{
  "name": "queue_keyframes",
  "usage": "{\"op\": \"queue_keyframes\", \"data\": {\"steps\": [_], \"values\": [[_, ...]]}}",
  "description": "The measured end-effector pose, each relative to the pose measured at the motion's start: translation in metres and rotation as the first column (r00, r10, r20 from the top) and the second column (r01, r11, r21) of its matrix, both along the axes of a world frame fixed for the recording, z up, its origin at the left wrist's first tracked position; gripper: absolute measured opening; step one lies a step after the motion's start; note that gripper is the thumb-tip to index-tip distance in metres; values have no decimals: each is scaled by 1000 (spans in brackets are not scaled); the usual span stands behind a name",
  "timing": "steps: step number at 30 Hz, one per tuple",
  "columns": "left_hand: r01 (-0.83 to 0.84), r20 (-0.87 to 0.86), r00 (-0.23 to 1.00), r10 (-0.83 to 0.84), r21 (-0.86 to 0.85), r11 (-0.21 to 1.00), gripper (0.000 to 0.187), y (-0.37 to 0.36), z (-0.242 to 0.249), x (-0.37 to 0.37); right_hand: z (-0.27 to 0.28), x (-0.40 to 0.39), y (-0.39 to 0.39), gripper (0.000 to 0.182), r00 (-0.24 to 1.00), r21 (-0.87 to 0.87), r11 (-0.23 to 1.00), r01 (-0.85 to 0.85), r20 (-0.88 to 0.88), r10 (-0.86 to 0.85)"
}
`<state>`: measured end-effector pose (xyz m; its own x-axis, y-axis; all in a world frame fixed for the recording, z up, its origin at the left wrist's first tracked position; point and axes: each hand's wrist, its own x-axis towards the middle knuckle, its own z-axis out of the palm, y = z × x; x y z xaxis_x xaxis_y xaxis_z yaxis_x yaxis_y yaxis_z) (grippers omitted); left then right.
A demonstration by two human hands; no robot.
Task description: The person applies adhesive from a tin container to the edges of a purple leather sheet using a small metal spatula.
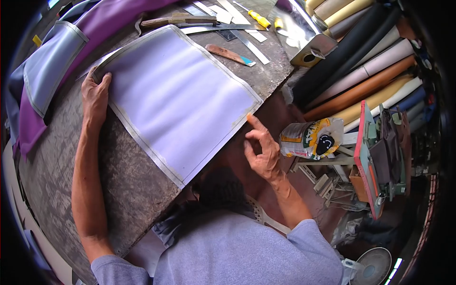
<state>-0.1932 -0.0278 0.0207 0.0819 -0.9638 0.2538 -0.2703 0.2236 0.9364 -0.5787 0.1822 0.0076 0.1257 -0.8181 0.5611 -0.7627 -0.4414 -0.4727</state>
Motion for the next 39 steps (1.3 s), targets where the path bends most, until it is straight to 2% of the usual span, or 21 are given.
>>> {"op": "queue_keyframes", "data": {"steps": [2,4,6,7,10,11,12,14,16,18,19,22,24,26,28,30,31,32,34,37,39], "values": [[27,-42,999,-28,-33,999,23,-4,-5,2,7,7,9,26,980,33,980,-196,24,195],[9,-20,1000,-9,-8,1000,24,2,4,-4,16,5,17,24,919,196,928,-318,304,250],[2,-16,1000,-2,-2,1000,25,5,7,-6,15,4,14,23,868,186,954,-233,482,118],[5,-25,1000,-6,-10,1000,25,3,5,-5,16,5,11,23,871,196,964,-178,487,62],[-16,2,1000,16,-6,1000,26,5,9,-7,24,15,5,24,991,240,971,0,133,-33],[-27,20,999,27,1,1000,26,6,10,-7,19,17,6,25,999,189,981,32,-26,-28],[-20,11,1000,20,-9,1000,26,5,7,-6,18,19,6,23,977,39,999,14,-212,-6],[-3,-6,1000,3,-30,1000,27,1,1,-3,23,29,14,18,928,-5,999,-45,-371,40],[1,-46,999,-2,-36,999,27,1,-1,-3,29,40,23,10,897,-1,991,-136,-424,123],[-13,-41,999,12,-26,1000,27,0,-1,-2,28,38,26,12,918,54,943,-328,-217,332],[-29,-16,999,29,-12,1000,27,1,-1,-1,36,30,26,12,899,186,889,-418,-54,434],[-5,-44,999,4,-18,1000,27,1,-2,0,45,-8,14,16,927,163,946,-281,300,224],[12,-67,998,-14,-27,1000,28,1,-2,-4,51,-52,-9,21,965,102,993,63,246,-87],[-8,-48,999,7,-19,1000,29,1,-3,-2,66,-95,-37,24,926,105,922,373,19,-376],[-21,-3,1000,21,-27,999,29,-3,-7,3,69,-144,-64,22,912,139,903,406,-126,-390],[-40,22,999,40,-15,999,28,-3,-6,3,74,-175,-89,24,898,129,923,362,-315,-308],[-21,-3,1000,21,-19,1000,28,-3,-6,3,76,-188,-102,28,897,178,933,313,-379,-228],[-2,-27,1000,1,-24,1000,27,-3,-7,3,77,-197,-114,30,907,241,928,285,-381,-180],[16,-43,999,-17,-22,1000,27,-4,-7,4,73,-216,-136,36,803,200,945,257,-589,-94],[19,-23,1000,-19,-13,1000,27,-4,-7,5,84,-218,-165,42,723,399,816,417,-691,-32],[27,-12,1000,-27,-17,999,28,-3,-6,5,83,-224,-185,44,749,520,744,420,-661,39]]}}
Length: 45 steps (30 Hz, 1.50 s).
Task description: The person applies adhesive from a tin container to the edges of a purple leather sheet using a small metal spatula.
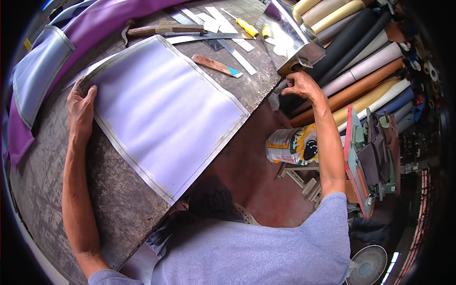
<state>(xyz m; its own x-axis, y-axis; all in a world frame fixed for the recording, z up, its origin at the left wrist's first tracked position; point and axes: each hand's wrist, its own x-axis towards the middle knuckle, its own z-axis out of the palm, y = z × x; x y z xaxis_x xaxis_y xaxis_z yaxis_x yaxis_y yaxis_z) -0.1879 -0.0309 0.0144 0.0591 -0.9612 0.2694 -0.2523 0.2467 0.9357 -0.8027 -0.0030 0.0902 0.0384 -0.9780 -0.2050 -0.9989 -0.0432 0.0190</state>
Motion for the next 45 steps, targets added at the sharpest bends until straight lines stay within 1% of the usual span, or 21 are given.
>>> {"op": "queue_keyframes", "data": {"steps": [1,4,7,8,11,14,17,20,22,23,24,25,27,28,30,33,35,36,39,43,45], "values": [[-5,10,1000,5,0,1000,28,0,1,0,-1,-3,-4,45,1000,68,998,12,19,-14],[-24,23,999,24,0,1000,29,1,1,-1,4,-5,1,44,986,-17,996,-85,140,86],[-42,-3,999,42,0,999,29,1,2,-5,19,6,21,42,968,-52,998,38,248,-24],[-48,-12,999,48,2,999,29,2,4,-7,27,13,29,39,988,-70,997,21,154,-10],[-49,11,999,48,11,999,28,1,3,-3,17,7,46,36,981,-311,947,-76,145,127],[-35,30,999,35,-3,999,27,1,2,-3,3,0,50,34,993,-282,955,-90,52,108],[-32,20,999,32,9,999,26,4,7,-4,-1,10,55,34,995,-312,949,-33,77,60],[6,-20,1000,-5,44,999,26,5,9,-8,-12,13,57,31,996,-390,918,-76,5,85],[3,-11,1000,-2,42,999,28,5,9,-6,-7,28,63,28,956,-308,947,88,294,6],[-15,12,1000,14,25,1000,29,3,7,-5,-9,34,67,26,901,-242,958,157,431,-39],[11,-34,999,-11,4,1000,30,4,8,-7,-5,57,81,20,765,-151,966,210,641,-66],[8,-32,999,-7,10,1000,30,6,10,-8,0,79,96,14,580,-52,966,253,807,-109],[4,-36,999,-3,18,1000,30,7,12,-9,-6,133,139,12,235,-74,989,124,971,43],[13,-51,999,-13,5,1000,29,3,7,-7,-8,162,161,14,95,-25,994,102,995,15],[5,-64,998,-3,34,999,28,4,8,-7,-20,207,192,19,-34,-13,999,49,999,15],[-6,-59,998,8,22,1000,27,5,10,-10,-43,248,208,22,-108,28,989,146,994,-12],[-1,-61,998,3,29,1000,27,4,10,-9,-54,263,207,21,-89,-15,976,215,995,35],[-1,-52,999,3,23,1000,27,5,11,-9,-59,270,206,19,-41,-54,966,251,997,67],[-16,-24,1000,16,-1,1000,27,7,13,-12,-71,281,215,18,209,-199,941,273,967,144],[-43,11,999,44,-22,999,27,8,14,-14,-67,302,228,18,483,-361,921,147,838,251],[-41,32,999,42,-7,999,28,7,14,-13,-70,313,234,21,531,-439,895,78,778,335]]}}
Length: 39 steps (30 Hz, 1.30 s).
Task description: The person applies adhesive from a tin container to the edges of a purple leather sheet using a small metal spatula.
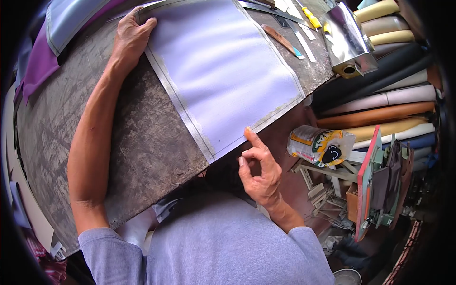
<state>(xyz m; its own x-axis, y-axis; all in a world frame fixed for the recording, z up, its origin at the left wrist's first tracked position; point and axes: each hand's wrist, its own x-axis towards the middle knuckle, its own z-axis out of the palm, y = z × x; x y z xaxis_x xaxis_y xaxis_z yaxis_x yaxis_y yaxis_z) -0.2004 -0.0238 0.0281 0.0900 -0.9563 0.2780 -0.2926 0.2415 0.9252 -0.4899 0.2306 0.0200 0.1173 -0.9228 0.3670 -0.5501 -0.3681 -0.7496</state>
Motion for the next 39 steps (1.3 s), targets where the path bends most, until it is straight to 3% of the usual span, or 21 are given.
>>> {"op": "queue_keyframes", "data": {"steps": [6,11,14,16,18,20,25,27,34,37,39], "values": [[-33,18,999,33,-27,999,33,11,20,-12,-2,16,11,19,921,-199,968,-152,-384,66],[19,-135,991,-21,-19,1000,35,3,9,-9,-1,29,18,13,867,-241,941,-237,-489,93],[18,-158,987,-23,-32,999,34,0,5,-8,17,24,14,27,895,-135,939,-315,-371,247],[23,-168,985,-29,-38,999,35,1,6,-10,18,11,15,26,934,-14,939,-343,-108,340],[6,-121,993,-13,-58,998,35,2,7,-9,20,7,14,23,988,53,987,-153,47,150],[-9,-85,996,3,-71,997,35,4,8,-9,22,4,10,22,994,62,998,30,-110,-23],[3,-52,999,-7,-74,997,35,5,10,-8,8,16,11,17,832,-231,956,-182,-553,25],[-12,-42,999,9,-66,998,35,6,11,-8,3,26,17,9,807,-272,932,-240,-590,36],[-12,-92,996,8,-40,999,36,4,10,-9,15,21,13,7,743,-231,894,-384,-653,150],[5,-86,996,-10,-55,998,36,7,12,-10,17,5,6,10,829,-215,874,-435,-474,296],[-3,-78,997,0,-38,999,36,10,14,-11,17,4,4,15,874,-250,908,-335,-442,201]]}}
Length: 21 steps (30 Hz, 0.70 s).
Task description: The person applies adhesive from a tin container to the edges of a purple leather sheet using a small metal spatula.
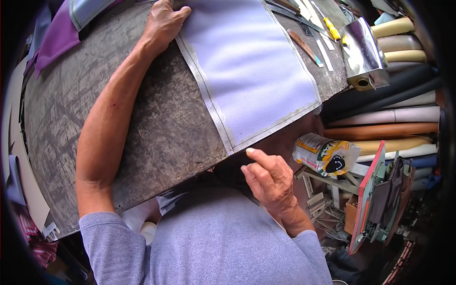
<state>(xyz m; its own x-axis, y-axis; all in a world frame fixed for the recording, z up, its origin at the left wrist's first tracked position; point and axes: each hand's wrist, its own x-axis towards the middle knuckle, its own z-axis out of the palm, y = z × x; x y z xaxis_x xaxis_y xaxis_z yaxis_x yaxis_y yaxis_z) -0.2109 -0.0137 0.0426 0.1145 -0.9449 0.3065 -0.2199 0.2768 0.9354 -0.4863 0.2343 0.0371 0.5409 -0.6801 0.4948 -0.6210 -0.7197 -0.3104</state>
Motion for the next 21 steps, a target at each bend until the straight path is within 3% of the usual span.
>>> {"op": "queue_keyframes", "data": {"steps": [4,5,7,10,13,15,17,19,21], "values": [[45,-49,998,-47,-52,998,37,-10,-10,3,-10,9,3,10,991,31,998,46,-129,-42],[62,-47,997,-63,-33,998,32,-16,-19,7,-6,12,5,21,991,49,999,-11,-131,17],[86,-35,996,-85,9,996,24,-26,-35,21,3,8,5,21,995,133,988,-78,-58,87],[40,29,999,-41,17,999,25,-25,-33,22,7,-11,-1,20,962,257,959,-123,270,51],[25,64,998,-26,6,1000,26,-18,-24,16,12,-22,-2,24,850,404,860,313,286,-443],[24,62,998,-25,22,999,27,-16,-24,18,8,-18,-8,26,926,196,910,365,19,-376],[34,31,999,-37,71,997,27,-19,-28,20,1,-8,-5,20,902,-49,930,364,-232,-365],[20,-57,998,-16,62,998,33,-4,-6,2,-3,0,5,28,911,-84,961,263,-307,-276],[21,-97,995,-18,31,999,38,-1,0,-2,-3,10,8,15,905,-173,970,172,-360,-225]]}}
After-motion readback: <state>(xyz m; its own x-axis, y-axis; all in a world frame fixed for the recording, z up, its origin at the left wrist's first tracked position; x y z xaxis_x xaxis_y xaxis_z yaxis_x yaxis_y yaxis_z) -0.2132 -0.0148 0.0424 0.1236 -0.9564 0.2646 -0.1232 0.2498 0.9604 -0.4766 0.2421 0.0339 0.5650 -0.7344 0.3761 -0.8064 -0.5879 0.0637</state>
